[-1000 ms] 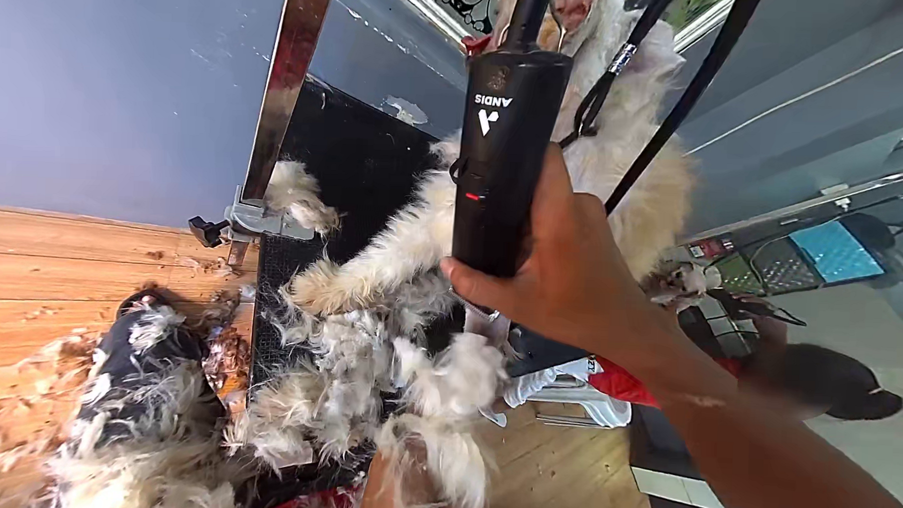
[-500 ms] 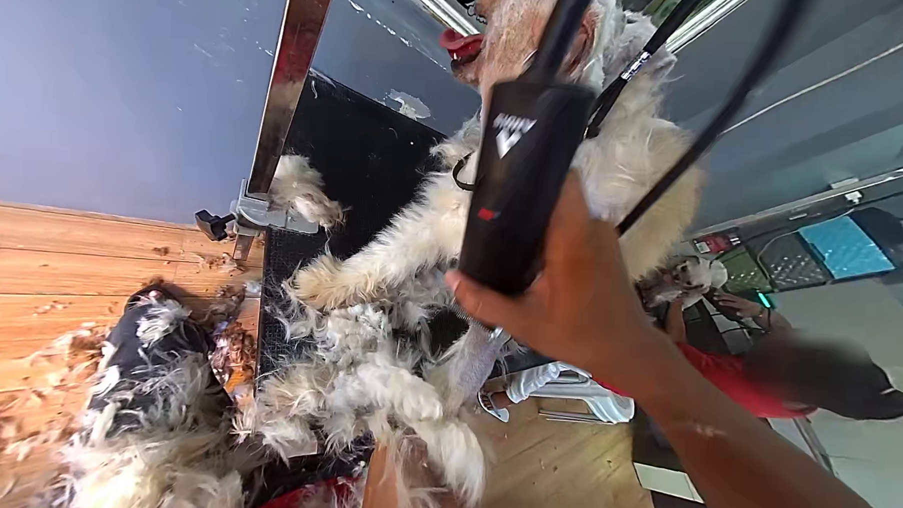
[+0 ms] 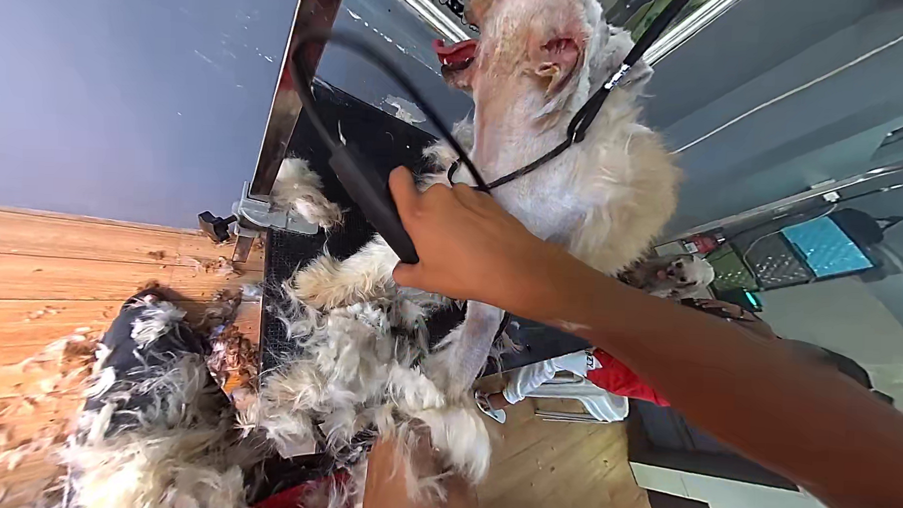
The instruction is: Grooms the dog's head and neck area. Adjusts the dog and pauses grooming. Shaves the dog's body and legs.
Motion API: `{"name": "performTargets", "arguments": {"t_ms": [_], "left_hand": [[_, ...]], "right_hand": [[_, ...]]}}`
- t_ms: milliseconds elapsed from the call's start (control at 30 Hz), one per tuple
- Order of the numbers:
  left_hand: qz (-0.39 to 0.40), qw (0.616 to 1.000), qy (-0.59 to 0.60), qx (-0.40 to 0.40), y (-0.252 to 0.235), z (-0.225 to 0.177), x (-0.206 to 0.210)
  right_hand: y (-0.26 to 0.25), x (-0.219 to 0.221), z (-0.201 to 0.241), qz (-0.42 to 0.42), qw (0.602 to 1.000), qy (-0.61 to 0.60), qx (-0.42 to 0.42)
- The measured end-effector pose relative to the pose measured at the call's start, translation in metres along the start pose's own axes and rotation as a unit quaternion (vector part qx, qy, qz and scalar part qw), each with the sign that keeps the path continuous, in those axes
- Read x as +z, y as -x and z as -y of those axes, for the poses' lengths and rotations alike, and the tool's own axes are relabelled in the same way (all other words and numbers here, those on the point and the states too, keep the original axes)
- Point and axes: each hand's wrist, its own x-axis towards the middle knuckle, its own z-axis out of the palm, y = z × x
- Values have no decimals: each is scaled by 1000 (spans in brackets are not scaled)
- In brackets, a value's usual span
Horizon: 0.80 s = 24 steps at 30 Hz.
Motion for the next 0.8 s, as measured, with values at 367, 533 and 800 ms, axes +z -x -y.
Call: {"name": "performTargets", "arguments": {"t_ms": [367, 533, 800], "left_hand": [[-10, 999, -33, 5, 0, 0, -2], [-19, 998, 48, -34, 2, -4, -2], [-34, 998, 27, -42, 1, -6, 0]], "right_hand": [[-9, 13, 8, 268, 963, -37, 19], [35, 22, 22, 142, 974, -176, 25], [95, 46, -31, -351, 901, -247, 56]]}}
